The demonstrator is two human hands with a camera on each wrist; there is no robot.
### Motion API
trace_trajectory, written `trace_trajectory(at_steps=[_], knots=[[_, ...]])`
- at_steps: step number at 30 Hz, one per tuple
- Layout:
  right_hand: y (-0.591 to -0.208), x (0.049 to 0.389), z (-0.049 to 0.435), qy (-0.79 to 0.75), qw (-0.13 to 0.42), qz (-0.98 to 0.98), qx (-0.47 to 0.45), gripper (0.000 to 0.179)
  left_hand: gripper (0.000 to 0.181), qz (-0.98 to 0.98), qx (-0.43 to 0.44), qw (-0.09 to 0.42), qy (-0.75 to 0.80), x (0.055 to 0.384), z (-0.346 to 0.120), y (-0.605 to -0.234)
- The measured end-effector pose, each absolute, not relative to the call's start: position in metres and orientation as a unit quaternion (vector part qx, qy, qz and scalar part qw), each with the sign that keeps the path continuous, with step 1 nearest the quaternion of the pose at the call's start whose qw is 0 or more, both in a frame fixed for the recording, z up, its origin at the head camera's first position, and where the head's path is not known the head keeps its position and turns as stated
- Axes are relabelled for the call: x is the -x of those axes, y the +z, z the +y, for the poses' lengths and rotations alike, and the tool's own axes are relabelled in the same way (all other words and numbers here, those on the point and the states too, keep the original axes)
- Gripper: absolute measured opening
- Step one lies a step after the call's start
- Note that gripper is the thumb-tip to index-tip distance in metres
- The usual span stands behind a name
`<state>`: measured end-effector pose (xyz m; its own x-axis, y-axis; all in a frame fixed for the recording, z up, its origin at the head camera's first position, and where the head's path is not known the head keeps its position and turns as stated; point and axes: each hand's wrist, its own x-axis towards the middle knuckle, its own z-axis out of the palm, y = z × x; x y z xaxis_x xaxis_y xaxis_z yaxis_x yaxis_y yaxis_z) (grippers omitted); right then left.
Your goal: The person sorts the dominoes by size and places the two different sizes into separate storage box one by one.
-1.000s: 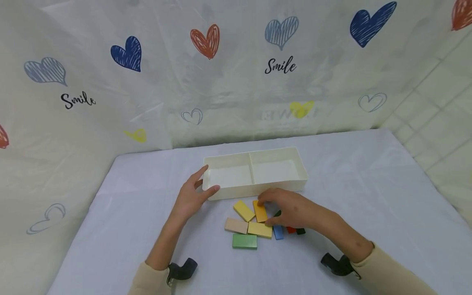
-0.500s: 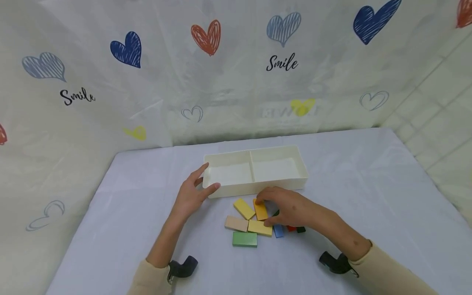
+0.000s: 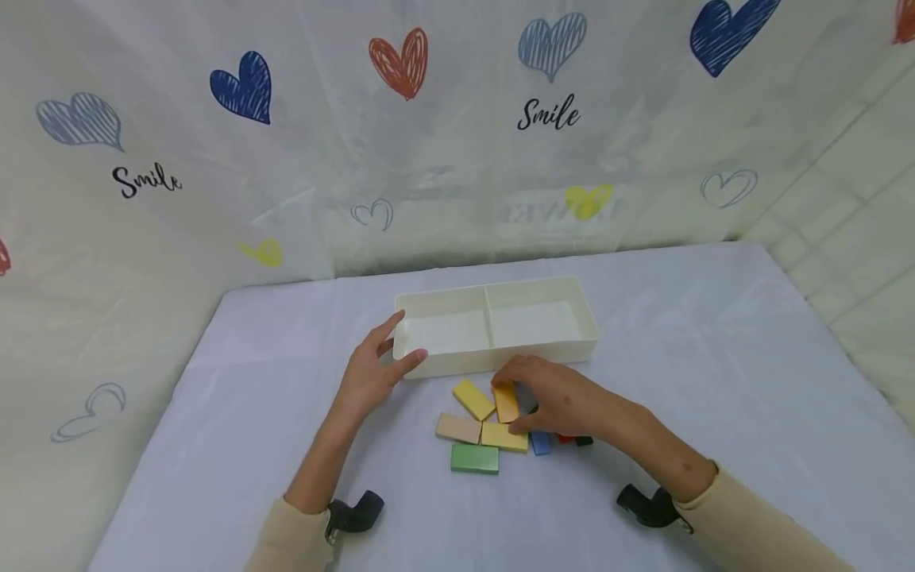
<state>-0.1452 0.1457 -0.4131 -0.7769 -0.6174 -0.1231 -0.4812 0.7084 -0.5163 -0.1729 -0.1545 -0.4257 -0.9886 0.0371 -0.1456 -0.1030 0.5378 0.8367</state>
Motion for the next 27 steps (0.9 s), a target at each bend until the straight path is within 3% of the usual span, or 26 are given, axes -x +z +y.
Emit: trace_trajectory(at_steps=[17,27], knots=[[-0.4104,0.1447,0.1364,-0.278,0.137,0.91,0.276,0.051,0.082,0.876,0.015,0.068,0.478,0.1732,-0.1535,-0.4233],[-0.4066,0.1455,0.1427,-0.339,0.155,0.89,0.264,0.033,0.082,0.873,0.012,0.065,0.483,0.1716,-0.1556,-0.4271]])
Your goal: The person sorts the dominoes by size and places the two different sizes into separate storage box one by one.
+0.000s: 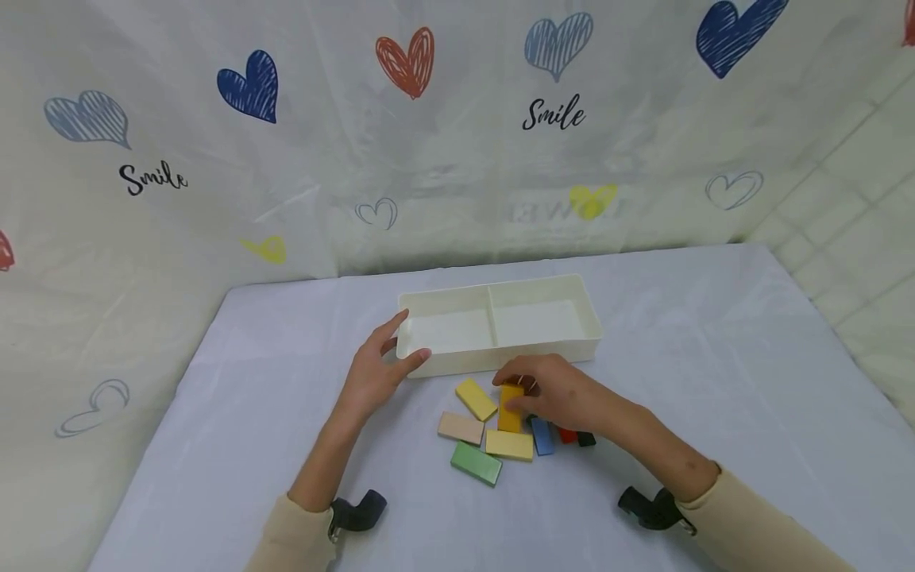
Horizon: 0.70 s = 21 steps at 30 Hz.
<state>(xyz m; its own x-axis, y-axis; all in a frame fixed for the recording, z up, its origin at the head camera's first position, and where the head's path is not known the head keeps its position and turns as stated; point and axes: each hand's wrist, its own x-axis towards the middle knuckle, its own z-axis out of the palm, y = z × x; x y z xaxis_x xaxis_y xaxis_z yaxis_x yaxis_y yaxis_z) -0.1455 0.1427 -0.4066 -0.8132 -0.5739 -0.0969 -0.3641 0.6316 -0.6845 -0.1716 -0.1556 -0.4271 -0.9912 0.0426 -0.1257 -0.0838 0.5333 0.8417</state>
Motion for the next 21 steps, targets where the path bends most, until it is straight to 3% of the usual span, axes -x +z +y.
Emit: trace_trajectory(at_steps=[21], knots=[[-0.395,0.148,0.14,-0.406,0.037,0.875,0.259,0.026,0.08,0.872,0.011,0.064,0.485,0.169,-0.155,-0.425]])
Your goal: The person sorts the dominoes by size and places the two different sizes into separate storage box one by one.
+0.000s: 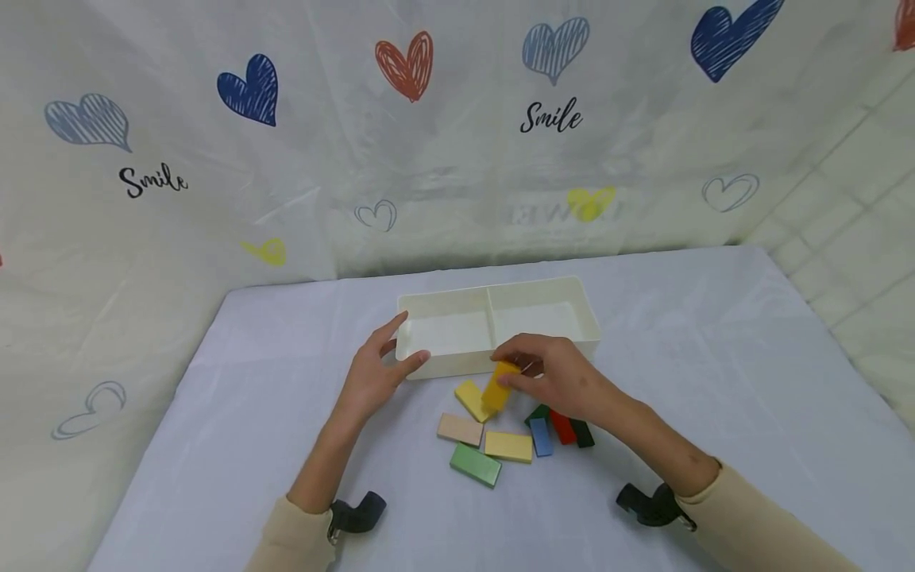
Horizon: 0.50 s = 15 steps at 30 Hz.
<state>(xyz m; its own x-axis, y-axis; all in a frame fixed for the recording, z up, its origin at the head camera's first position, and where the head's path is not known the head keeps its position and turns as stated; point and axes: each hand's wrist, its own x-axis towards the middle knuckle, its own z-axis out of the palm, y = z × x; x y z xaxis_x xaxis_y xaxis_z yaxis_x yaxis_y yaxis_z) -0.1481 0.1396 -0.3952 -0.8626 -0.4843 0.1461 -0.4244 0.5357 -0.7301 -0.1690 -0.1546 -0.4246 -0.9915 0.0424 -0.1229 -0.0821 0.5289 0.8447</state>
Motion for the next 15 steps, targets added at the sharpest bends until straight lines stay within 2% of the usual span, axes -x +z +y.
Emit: trace_trajectory(at_steps=[15], knots=[[-0.3898,0.1518,0.1337,-0.454,-0.018,0.862,0.227,0.03,0.08,0.867,0.01,0.061,0.495,0.1685,-0.1554,-0.4251]])
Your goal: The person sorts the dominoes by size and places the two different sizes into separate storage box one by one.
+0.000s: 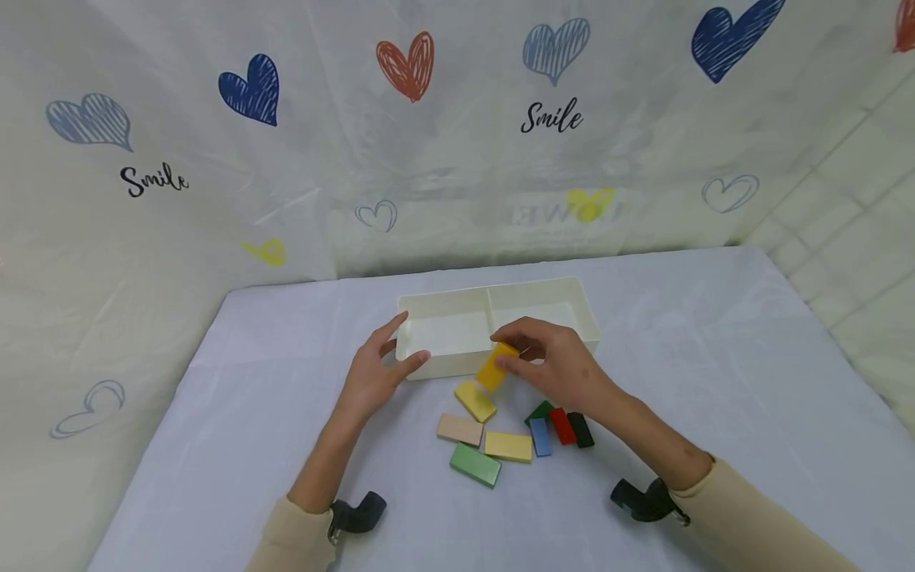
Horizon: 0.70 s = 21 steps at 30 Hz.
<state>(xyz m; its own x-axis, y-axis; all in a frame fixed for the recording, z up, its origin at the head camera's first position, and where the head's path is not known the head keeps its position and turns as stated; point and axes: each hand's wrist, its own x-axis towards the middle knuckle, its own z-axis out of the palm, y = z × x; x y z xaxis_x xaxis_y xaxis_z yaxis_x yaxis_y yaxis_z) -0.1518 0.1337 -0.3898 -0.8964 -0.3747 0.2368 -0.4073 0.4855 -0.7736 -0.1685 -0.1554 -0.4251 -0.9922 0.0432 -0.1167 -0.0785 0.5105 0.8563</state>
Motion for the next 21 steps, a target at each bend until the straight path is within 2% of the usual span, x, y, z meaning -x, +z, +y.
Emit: trace_trajectory(at_steps=[5,21], knots=[[-0.387,0.155,0.132,0.484,0.033,-0.848,-0.215,0.031,0.08,0.866,0.01,0.061,0.495,0.168,-0.155,-0.425],[-0.381,0.167,0.127,0.532,0.03,-0.827,-0.179,0.03,0.08,0.869,0.018,0.062,0.491,0.169,-0.154,-0.425]])
